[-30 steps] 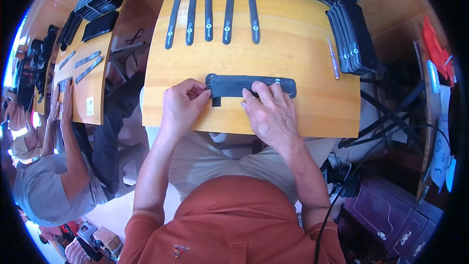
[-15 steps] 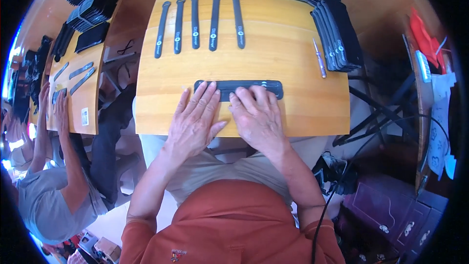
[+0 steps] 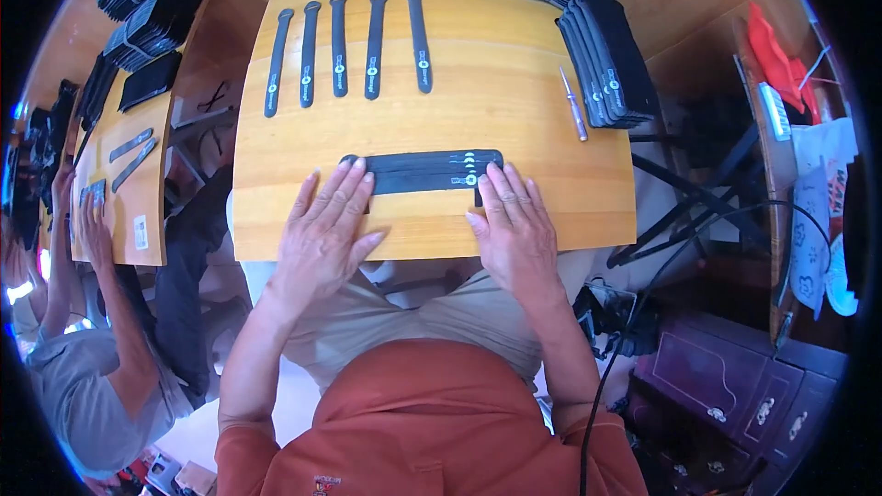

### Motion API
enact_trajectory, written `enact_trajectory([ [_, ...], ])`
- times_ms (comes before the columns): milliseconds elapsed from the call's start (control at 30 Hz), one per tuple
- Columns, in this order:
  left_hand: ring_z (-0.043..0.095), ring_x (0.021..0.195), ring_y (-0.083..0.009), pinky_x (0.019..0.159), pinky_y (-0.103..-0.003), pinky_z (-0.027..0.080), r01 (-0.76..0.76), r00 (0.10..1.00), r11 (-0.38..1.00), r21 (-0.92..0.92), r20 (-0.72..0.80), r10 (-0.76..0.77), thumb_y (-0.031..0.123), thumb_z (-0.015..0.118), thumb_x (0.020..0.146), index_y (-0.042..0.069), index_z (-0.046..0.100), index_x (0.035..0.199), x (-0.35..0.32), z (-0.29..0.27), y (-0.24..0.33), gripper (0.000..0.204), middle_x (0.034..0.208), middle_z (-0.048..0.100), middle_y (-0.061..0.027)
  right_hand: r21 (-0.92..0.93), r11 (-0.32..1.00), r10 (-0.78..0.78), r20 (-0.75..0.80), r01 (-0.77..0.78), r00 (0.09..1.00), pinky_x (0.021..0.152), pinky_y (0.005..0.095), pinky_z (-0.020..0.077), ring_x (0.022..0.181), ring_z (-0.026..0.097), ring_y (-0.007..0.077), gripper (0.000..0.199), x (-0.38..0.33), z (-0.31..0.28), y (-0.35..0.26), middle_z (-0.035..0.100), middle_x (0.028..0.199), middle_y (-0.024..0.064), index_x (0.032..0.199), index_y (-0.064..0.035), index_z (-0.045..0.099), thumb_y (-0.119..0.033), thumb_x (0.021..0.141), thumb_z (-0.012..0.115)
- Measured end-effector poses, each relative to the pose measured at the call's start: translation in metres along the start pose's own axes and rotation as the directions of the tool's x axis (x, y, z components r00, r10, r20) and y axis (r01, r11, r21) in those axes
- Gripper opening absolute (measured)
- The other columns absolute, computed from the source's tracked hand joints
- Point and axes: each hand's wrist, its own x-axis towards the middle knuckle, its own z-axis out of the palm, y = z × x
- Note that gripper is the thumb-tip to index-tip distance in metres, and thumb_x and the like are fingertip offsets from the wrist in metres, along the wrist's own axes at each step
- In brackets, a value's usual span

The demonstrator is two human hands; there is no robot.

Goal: Organizing and stacking black fabric straps on a wooden desk.

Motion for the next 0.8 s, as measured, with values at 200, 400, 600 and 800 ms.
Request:
enact_trajectory([
  [200,0.036,0.156,-0.0267,0.130,-0.049,0.020,0.004,1.000,1.000,0.005,0.003,-0.004,0.046,0.062,0.103,0.002,0.049,0.155,-0.011,-0.004,-0.016,0.069,0.164,0.045,-0.0130,0.042,0.999,-0.001,-0.013,0.002,1.000,0.121,0.0475,0.0395,0.141,0.054,0.0347,0.046,0.002,-0.006,0.005,0.064,0.144,0.0181,0.132,0.0012,0.069,-0.025,0.095,0.074],
  [400,0.031,0.159,-0.0290,0.130,-0.049,0.018,0.013,1.000,1.000,-0.001,0.027,-0.013,0.046,0.059,0.103,0.000,0.045,0.157,-0.015,-0.005,-0.017,0.071,0.167,0.040,-0.0157,0.063,0.998,-0.023,-0.045,0.026,0.999,0.100,0.0442,0.0534,0.112,0.067,0.0322,0.027,0.035,-0.022,0.003,0.075,0.117,0.0149,0.110,-0.0002,0.075,-0.020,0.092,0.074],
  [600,0.033,0.158,-0.0285,0.130,-0.049,0.020,0.005,1.000,1.000,-0.001,-0.002,-0.005,0.047,0.059,0.103,0.000,0.047,0.155,-0.016,-0.005,-0.019,0.071,0.166,0.042,-0.0148,0.164,0.987,0.017,-0.144,0.006,0.989,0.090,0.0425,0.0565,0.104,0.069,0.0328,0.024,0.108,0.000,-0.004,0.075,0.109,0.0128,0.108,-0.0018,0.076,-0.018,0.090,0.077],
  [800,0.036,0.156,-0.0288,0.129,-0.050,0.021,0.010,1.000,0.999,-0.043,-0.023,-0.011,0.046,0.059,0.103,0.000,0.050,0.153,-0.016,-0.001,-0.017,0.069,0.165,0.044,-0.0145,0.087,0.991,0.107,-0.059,-0.102,0.993,0.093,0.0488,0.0549,0.108,0.067,0.0345,0.030,0.156,0.023,-0.009,0.071,0.114,0.0153,0.109,-0.0027,0.076,-0.028,0.094,0.073],
])
